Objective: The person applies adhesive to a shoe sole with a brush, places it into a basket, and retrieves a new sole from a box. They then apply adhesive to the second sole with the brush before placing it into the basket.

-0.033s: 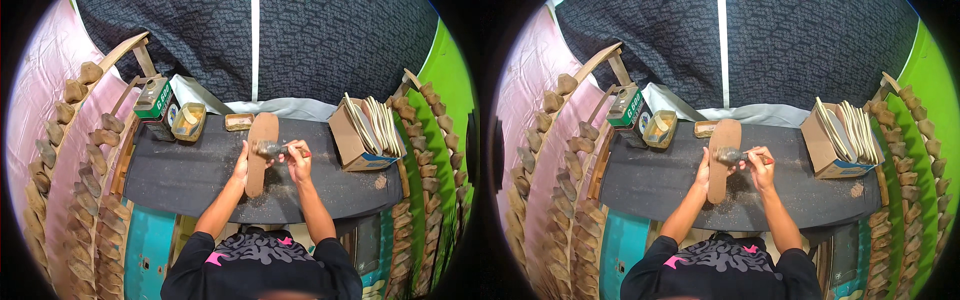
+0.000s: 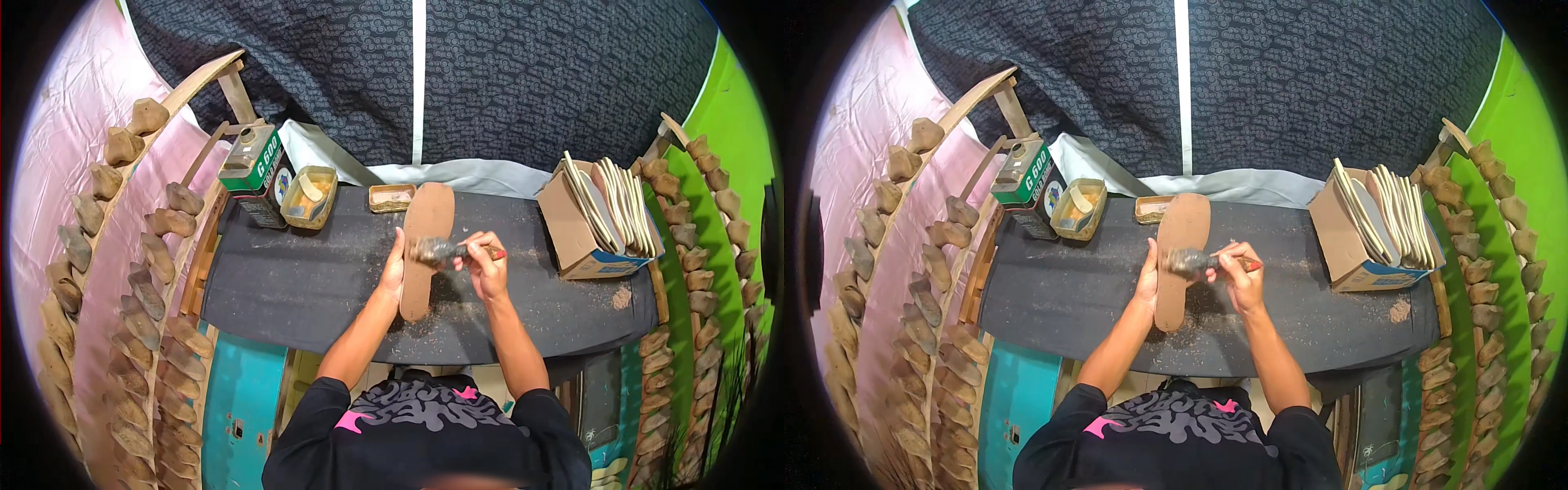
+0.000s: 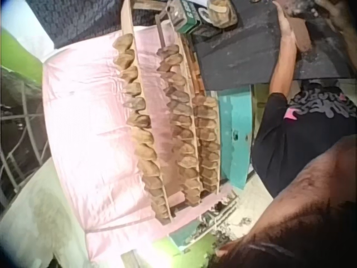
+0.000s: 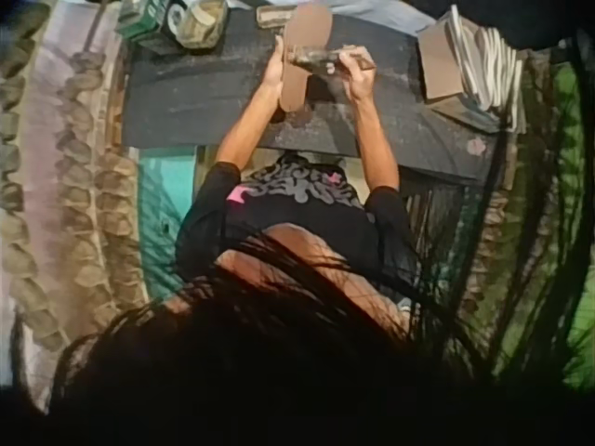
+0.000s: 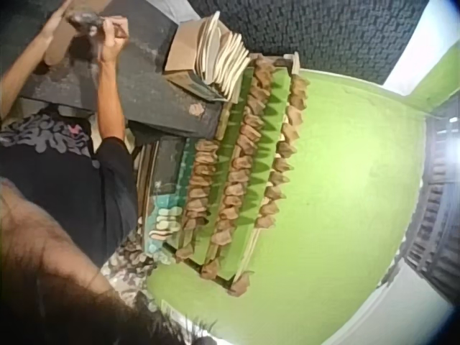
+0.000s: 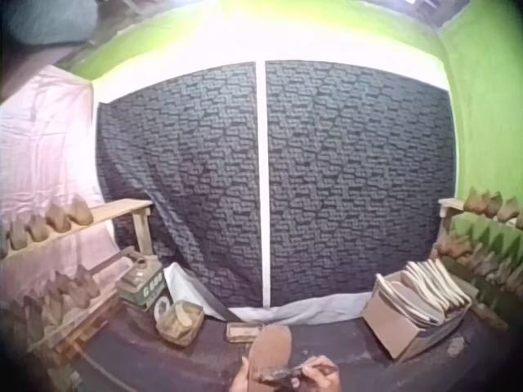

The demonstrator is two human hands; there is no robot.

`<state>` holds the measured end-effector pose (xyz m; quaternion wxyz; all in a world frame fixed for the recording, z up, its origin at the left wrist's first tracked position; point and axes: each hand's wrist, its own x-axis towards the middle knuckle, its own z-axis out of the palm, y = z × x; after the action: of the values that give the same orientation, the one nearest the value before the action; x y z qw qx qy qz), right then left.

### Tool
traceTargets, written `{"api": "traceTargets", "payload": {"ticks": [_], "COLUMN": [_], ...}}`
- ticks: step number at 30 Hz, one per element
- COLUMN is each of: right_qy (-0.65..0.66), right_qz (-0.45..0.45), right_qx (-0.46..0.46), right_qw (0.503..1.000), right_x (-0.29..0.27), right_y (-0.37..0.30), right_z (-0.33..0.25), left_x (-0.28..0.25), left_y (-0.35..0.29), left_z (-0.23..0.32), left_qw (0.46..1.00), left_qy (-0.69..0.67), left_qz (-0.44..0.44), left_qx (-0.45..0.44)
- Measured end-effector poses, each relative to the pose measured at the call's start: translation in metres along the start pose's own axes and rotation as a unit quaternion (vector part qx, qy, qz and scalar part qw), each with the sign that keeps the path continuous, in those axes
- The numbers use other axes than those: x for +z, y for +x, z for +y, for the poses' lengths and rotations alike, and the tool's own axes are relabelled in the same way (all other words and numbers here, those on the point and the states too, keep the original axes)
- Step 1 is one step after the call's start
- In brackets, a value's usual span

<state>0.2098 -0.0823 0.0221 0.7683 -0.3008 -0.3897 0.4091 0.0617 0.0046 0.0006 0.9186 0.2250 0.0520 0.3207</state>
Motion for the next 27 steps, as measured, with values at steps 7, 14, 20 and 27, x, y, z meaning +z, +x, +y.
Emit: {"api": "traceTargets", "payload": {"ticks": [7, 14, 20, 27], "right_qy": [-0.002, 0.022, -0.003, -0.001], "right_qz": [-0.026, 0.060, -0.041, -0.029], "right_qx": [-0.003, -0.015, 0.088, 0.060], "right_qw": [1.000, 0.998, 0.995, 0.998], "right_x": [-0.003, -0.002, -0.008, -0.014], "right_y": [0.001, -0.004, -0.027, -0.017], "right_z": [-0.001, 0.011, 0.007, 0.000], "left_x": [-0.003, -0.004, -0.017, -0.001], "left_y": [-0.001, -0.003, -0.007, -0.009], "left_z": [-0.002, 0.000, 0.007, 0.000], "left_qw": [0.999, 0.998, 0.998, 0.999], "left_qy": [0.020, -0.064, -0.051, -0.032], "left_qz": [0.046, -0.016, 0.012, 0.001], "left_qx": [-0.019, -0.001, -0.021, -0.045]}}
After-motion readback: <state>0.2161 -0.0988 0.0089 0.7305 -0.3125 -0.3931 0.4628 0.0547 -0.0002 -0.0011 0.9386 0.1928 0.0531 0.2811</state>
